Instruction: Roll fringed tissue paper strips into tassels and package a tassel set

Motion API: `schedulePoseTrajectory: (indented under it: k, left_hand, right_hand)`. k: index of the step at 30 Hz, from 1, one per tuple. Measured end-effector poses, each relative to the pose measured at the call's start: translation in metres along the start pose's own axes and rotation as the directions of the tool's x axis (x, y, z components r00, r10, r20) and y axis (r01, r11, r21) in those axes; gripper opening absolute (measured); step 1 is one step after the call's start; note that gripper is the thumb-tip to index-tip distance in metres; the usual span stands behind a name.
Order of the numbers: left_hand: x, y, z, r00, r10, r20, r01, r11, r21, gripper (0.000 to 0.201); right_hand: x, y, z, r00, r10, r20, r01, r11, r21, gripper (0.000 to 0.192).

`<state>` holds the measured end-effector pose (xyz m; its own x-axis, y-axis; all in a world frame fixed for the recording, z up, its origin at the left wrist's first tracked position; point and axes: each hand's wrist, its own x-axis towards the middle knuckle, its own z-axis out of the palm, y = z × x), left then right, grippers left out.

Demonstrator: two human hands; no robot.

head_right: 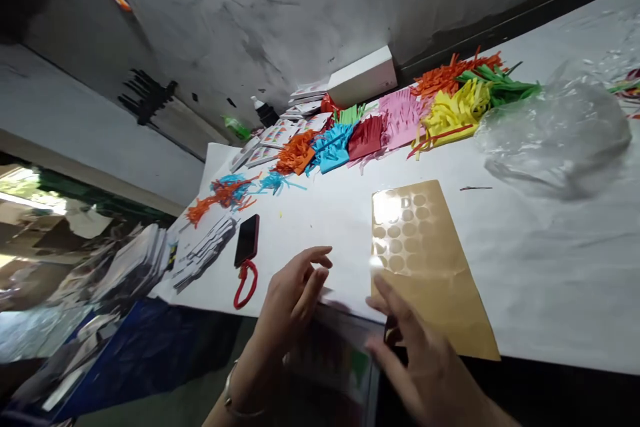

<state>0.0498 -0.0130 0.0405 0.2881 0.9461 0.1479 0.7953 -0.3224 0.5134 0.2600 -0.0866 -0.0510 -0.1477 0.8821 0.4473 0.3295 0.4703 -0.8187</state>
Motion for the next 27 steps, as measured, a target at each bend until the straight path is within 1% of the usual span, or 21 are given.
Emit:
schedulePoseTrajectory:
  k: [1,2,3,4,5,6,7,10,11,13,15,17,19,21,22,23,24,25,26,27]
  left_hand:
    - [-0.008,0.003,-0.008,0.992,0.124,-0.013,-0.124,0.992,0.002,0.038]
    - [-0.015,0.006,-0.015,0.968,0.251,-0.026,-0.251,0.968,0.008,0.034]
    - [-0.022,0.009,-0.020,0.932,0.359,-0.040,-0.359,0.933,0.018,0.028]
    - [-0.028,0.011,-0.023,0.898,0.436,-0.067,-0.434,0.900,0.035,0.022]
    - [-0.033,0.012,-0.024,0.875,0.473,-0.101,-0.471,0.881,0.049,0.017]
    - [-0.036,0.012,-0.023,0.865,0.482,-0.141,-0.480,0.876,0.053,0.017]
    - [-0.037,0.011,-0.022,0.864,0.469,-0.182,-0.469,0.882,0.042,0.019]
    - [-0.030,0.007,-0.017,0.898,0.350,-0.266,-0.381,0.921,-0.074,0.021]
    - [-0.026,0.005,-0.016,0.912,0.309,-0.271,-0.354,0.926,-0.134,0.019]
    - [-0.019,0.003,-0.016,0.935,0.255,-0.245,-0.314,0.917,-0.244,0.017]
    - [-0.016,0.002,-0.015,0.945,0.247,-0.216,-0.306,0.900,-0.311,0.017]
    - [-0.019,0.002,-0.012,0.951,0.240,-0.194,-0.295,0.891,-0.345,0.018]
    - [-0.026,0.003,-0.006,0.957,0.225,-0.181,-0.277,0.893,-0.354,0.018]
    - [-0.033,0.005,0.000,0.962,0.216,-0.167,-0.262,0.903,-0.340,0.019]
    - [-0.036,0.006,0.003,0.963,0.218,-0.159,-0.260,0.907,-0.331,0.019]
    - [-0.038,0.007,0.004,0.963,0.222,-0.152,-0.261,0.909,-0.325,0.019]
    - [-0.039,0.008,0.006,0.963,0.229,-0.145,-0.264,0.908,-0.324,0.019]
    - [-0.040,0.009,0.007,0.962,0.236,-0.139,-0.270,0.906,-0.326,0.019]
    - [-0.039,0.010,0.008,0.960,0.243,-0.138,-0.276,0.903,-0.328,0.020]
    - [-0.039,0.011,0.009,0.958,0.249,-0.142,-0.283,0.901,-0.329,0.021]
  right_hand:
    - [0.005,0.001,-0.004,1.000,-0.013,-0.015,0.014,0.999,0.037,0.064]
    - [0.009,0.002,-0.009,0.999,-0.038,-0.016,0.039,0.996,0.075,0.065]
    - [0.012,0.003,-0.016,0.997,-0.071,-0.008,0.072,0.992,0.108,0.066]
    - [0.014,0.004,-0.022,0.995,-0.104,0.008,0.102,0.986,0.136,0.067]
    - [0.016,0.004,-0.027,0.991,-0.130,0.022,0.125,0.979,0.159,0.067]
    - [0.018,0.004,-0.031,0.989,-0.146,0.033,0.138,0.974,0.179,0.067]
    - [0.020,0.003,-0.033,0.988,-0.148,0.036,0.138,0.972,0.192,0.068]
    - [0.032,0.002,-0.034,0.991,-0.134,0.002,0.130,0.969,0.210,0.070]
    - [0.037,0.002,-0.034,0.990,-0.141,-0.011,0.140,0.968,0.210,0.072]
    - [0.045,0.005,-0.034,0.986,-0.162,-0.024,0.163,0.964,0.211,0.072]
    - [0.049,0.009,-0.035,0.986,-0.164,-0.003,0.161,0.966,0.205,0.072]
    - [0.046,0.013,-0.039,0.990,-0.142,-0.003,0.141,0.981,0.133,0.068]
    - [0.042,0.011,-0.044,0.986,-0.139,-0.088,0.139,0.990,-0.016,0.056]
    - [0.040,0.003,-0.052,0.964,-0.184,-0.194,0.158,0.977,-0.142,0.030]
    - [0.041,-0.003,-0.055,0.956,-0.216,-0.199,0.187,0.970,-0.155,0.018]
    - [0.044,-0.011,-0.058,0.958,-0.243,-0.155,0.224,0.966,-0.128,0.010]
    - [0.048,-0.018,-0.060,0.963,-0.259,-0.072,0.255,0.965,-0.064,0.008]
    - [0.053,-0.025,-0.061,0.967,-0.254,0.034,0.254,0.967,0.017,0.010]
    - [0.058,-0.031,-0.061,0.964,-0.221,0.146,0.210,0.974,0.087,0.010]
    - [0.062,-0.036,-0.059,0.957,-0.159,0.243,0.131,0.983,0.128,0.009]
